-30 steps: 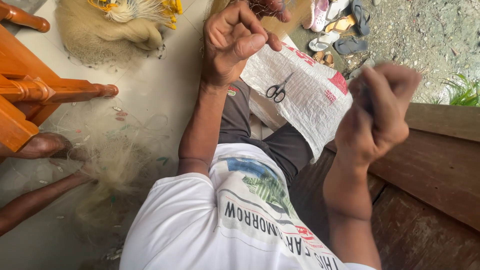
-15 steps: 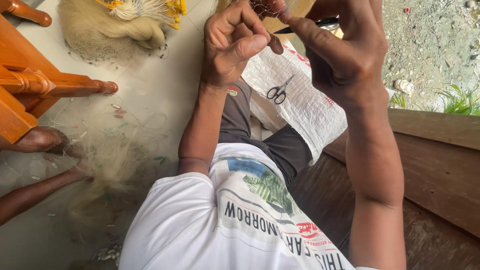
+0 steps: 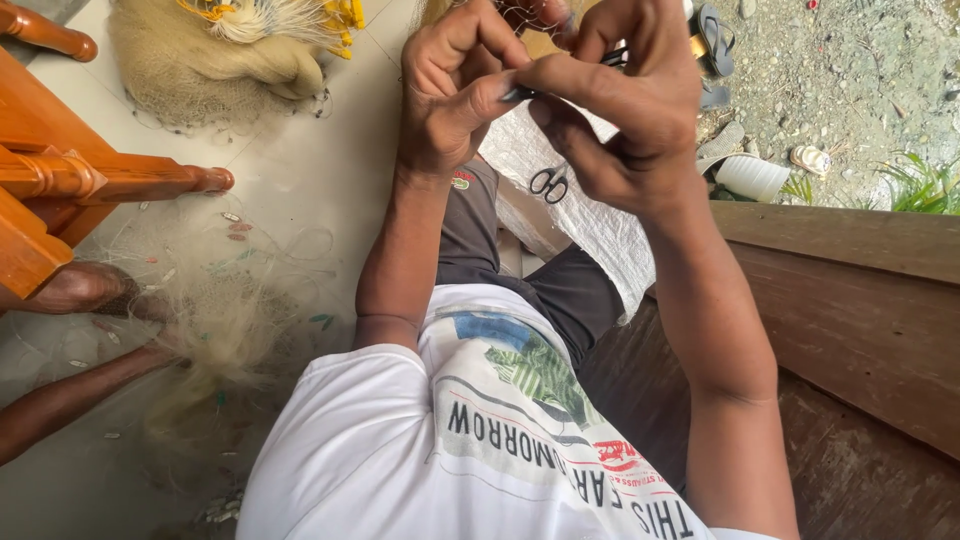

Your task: Manually attaching weights or floats to a fishing net using a threading tool and scissors.

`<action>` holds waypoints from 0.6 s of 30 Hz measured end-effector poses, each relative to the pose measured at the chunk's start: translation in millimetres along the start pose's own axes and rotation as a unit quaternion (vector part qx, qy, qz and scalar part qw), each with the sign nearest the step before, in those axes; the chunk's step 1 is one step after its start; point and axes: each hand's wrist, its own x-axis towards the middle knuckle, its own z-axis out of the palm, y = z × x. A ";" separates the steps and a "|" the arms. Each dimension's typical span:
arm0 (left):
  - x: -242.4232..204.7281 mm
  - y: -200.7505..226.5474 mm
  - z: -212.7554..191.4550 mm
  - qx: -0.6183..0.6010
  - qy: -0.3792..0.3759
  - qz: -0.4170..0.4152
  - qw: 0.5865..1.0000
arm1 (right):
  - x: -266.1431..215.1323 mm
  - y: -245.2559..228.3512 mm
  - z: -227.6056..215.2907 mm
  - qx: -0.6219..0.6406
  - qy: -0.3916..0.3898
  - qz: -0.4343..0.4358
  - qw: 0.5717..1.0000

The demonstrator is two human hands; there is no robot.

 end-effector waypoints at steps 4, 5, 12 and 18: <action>-1.0 -1.5 0.9 -0.051 -0.002 -0.017 0.999 | 6.9 -12.1 13.1 -0.025 0.028 0.007 0.999; -0.3 -1.0 1.8 -0.043 0.022 -0.024 0.999 | 9.2 -15.2 18.3 -0.106 0.088 -0.020 0.990; 4.2 -2.7 6.4 -0.089 -0.011 -0.016 0.996 | -19.7 -47.1 77.4 -0.155 0.286 -0.133 0.936; 1.2 -4.5 -4.7 -0.126 -0.038 -0.032 0.991 | -46.0 -50.6 93.2 0.101 0.336 0.090 0.932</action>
